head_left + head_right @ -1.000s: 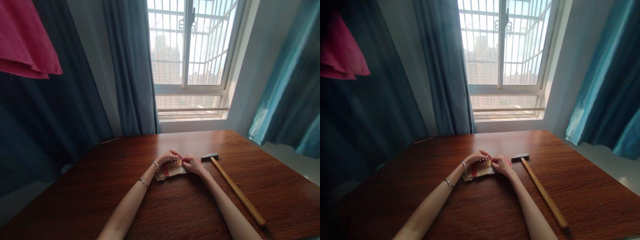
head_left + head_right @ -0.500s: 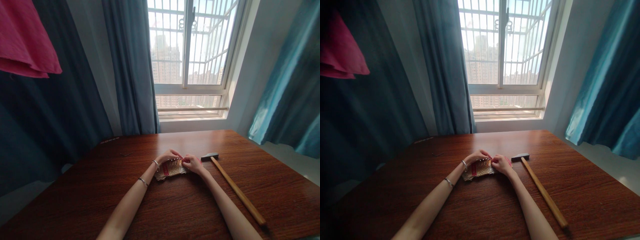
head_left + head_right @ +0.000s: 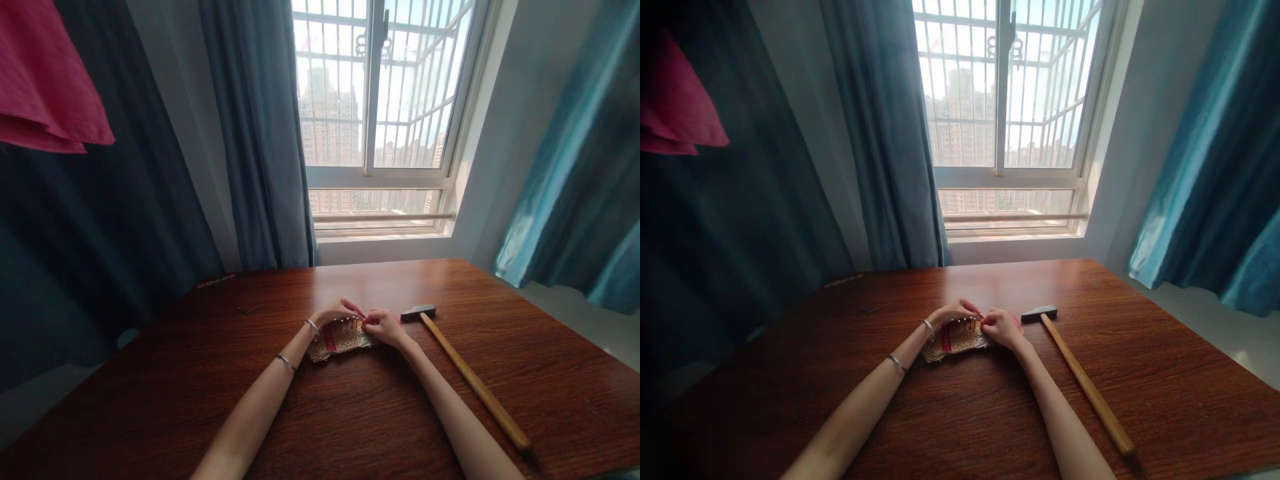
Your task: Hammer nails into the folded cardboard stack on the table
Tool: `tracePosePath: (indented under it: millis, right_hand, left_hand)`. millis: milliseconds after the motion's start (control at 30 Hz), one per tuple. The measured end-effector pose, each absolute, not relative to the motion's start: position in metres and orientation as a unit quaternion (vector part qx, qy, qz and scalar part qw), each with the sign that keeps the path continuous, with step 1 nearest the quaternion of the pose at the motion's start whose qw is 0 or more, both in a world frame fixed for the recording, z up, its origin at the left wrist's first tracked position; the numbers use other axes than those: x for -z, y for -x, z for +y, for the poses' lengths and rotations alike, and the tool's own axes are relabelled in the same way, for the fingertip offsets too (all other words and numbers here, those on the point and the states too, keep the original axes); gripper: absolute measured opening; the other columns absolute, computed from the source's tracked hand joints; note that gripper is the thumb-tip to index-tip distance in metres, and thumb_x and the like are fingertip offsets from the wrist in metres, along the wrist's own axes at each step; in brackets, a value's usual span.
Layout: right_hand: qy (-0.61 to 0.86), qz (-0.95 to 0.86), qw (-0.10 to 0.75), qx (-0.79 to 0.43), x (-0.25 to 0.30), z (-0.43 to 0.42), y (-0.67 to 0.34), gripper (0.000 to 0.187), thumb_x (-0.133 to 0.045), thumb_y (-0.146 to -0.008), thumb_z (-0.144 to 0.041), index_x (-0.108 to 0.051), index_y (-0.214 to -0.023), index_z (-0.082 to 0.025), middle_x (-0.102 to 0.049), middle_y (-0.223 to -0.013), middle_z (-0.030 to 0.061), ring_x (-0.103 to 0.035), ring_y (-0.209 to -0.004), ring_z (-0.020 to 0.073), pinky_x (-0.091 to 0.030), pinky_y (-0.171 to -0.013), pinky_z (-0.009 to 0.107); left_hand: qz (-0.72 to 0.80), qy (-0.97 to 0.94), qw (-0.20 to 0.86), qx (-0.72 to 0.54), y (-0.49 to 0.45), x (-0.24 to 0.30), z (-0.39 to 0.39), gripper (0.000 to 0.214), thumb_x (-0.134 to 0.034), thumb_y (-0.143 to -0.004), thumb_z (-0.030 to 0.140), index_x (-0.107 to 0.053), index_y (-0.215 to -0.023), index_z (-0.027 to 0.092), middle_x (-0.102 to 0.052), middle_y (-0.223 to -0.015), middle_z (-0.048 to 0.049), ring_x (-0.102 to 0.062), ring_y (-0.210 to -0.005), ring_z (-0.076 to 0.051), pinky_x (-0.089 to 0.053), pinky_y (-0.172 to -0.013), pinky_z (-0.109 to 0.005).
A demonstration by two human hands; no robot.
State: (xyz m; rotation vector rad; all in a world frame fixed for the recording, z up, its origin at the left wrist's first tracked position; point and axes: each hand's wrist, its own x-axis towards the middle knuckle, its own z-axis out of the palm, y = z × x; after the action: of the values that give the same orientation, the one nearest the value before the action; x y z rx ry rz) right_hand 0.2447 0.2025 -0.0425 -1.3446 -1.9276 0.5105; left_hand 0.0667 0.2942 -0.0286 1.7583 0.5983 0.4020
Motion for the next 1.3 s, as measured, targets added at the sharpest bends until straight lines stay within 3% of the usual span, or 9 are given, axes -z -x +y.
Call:
tracePosePath:
  millis: [367,533,667,800,1000,1167,1300]
  right_hand:
    - [0.517,-0.739,0.369,-0.225,0.021,0.194,-0.25,0.02,-0.054,-0.068,-0.021,-0.07,-0.078,-0.016,-0.062,-0.076,0.0031,-0.054,-0.064,0.0109,-0.041,-0.059,0.021]
    - [0.605,-0.662,0.42,-0.141,-0.016,0.176,-0.294,0.029,-0.045,-0.073,-0.022,-0.067,-0.089,-0.015,-0.064,-0.086,0.0066,-0.058,-0.073,0.0141,-0.044,-0.068,0.024]
    - [0.73,-0.62,0.274,-0.09,-0.009,0.147,-0.342,0.026,-0.05,-0.067,-0.022,-0.065,-0.088,-0.015,-0.064,-0.085,0.009,-0.059,-0.078,0.0192,-0.042,-0.072,0.028]
    - [0.797,-0.581,0.154,-0.062,0.02,0.116,-0.368,0.036,-0.054,-0.068,-0.033,-0.058,-0.098,-0.014,-0.061,-0.087,0.0121,-0.059,-0.08,0.0241,-0.041,-0.069,0.031]
    - [0.811,-0.572,0.12,-0.001,0.036,0.098,-0.359,0.038,-0.044,-0.079,-0.034,-0.049,-0.11,-0.013,-0.057,-0.092,0.0147,-0.058,-0.087,0.0246,-0.04,-0.072,0.03]
    - [0.814,-0.574,0.087,0.018,0.032,0.097,-0.349,0.034,-0.03,-0.086,-0.033,-0.053,-0.102,-0.014,-0.056,-0.086,0.0143,-0.059,-0.079,0.0253,-0.04,-0.068,0.032]
    - [0.812,-0.571,0.121,-0.021,0.03,0.095,-0.351,0.037,-0.027,-0.086,-0.036,-0.051,-0.107,-0.017,-0.057,-0.089,0.013,-0.06,-0.078,0.0244,-0.041,-0.067,0.033]
  left_hand:
    - [0.268,-0.755,0.574,-0.17,-0.066,0.026,0.291,0.034,-0.069,-0.061,0.036,-0.071,-0.083,0.011,-0.068,-0.073,-0.0069,-0.057,-0.064,-0.012,-0.039,-0.059,-0.019]
    - [0.28,-0.755,0.568,-0.171,-0.066,0.029,0.292,0.035,-0.07,-0.06,0.037,-0.071,-0.084,0.01,-0.068,-0.076,-0.0081,-0.057,-0.067,-0.013,-0.039,-0.059,-0.02]
    - [0.283,-0.754,0.563,-0.185,-0.066,0.032,0.294,0.033,-0.071,-0.06,0.036,-0.071,-0.082,0.01,-0.068,-0.074,-0.0084,-0.056,-0.064,-0.012,-0.037,-0.057,-0.019]
    - [0.292,-0.75,0.564,-0.188,-0.067,0.031,0.292,0.033,-0.071,-0.059,0.035,-0.071,-0.08,0.01,-0.068,-0.075,-0.0083,-0.056,-0.065,-0.013,-0.037,-0.058,-0.02]
    - [0.286,-0.75,0.565,-0.189,-0.067,0.024,0.285,0.029,-0.071,-0.059,0.032,-0.071,-0.078,0.01,-0.068,-0.072,-0.0075,-0.055,-0.064,-0.012,-0.036,-0.058,-0.02]
    - [0.288,-0.756,0.557,-0.186,-0.066,0.022,0.285,0.027,-0.07,-0.06,0.03,-0.072,-0.079,0.011,-0.068,-0.073,-0.0069,-0.055,-0.064,-0.012,-0.036,-0.058,-0.02]
    - [0.286,-0.757,0.557,-0.187,-0.066,0.022,0.285,0.028,-0.07,-0.06,0.031,-0.071,-0.08,0.011,-0.068,-0.072,-0.0066,-0.055,-0.063,-0.012,-0.036,-0.057,-0.02]
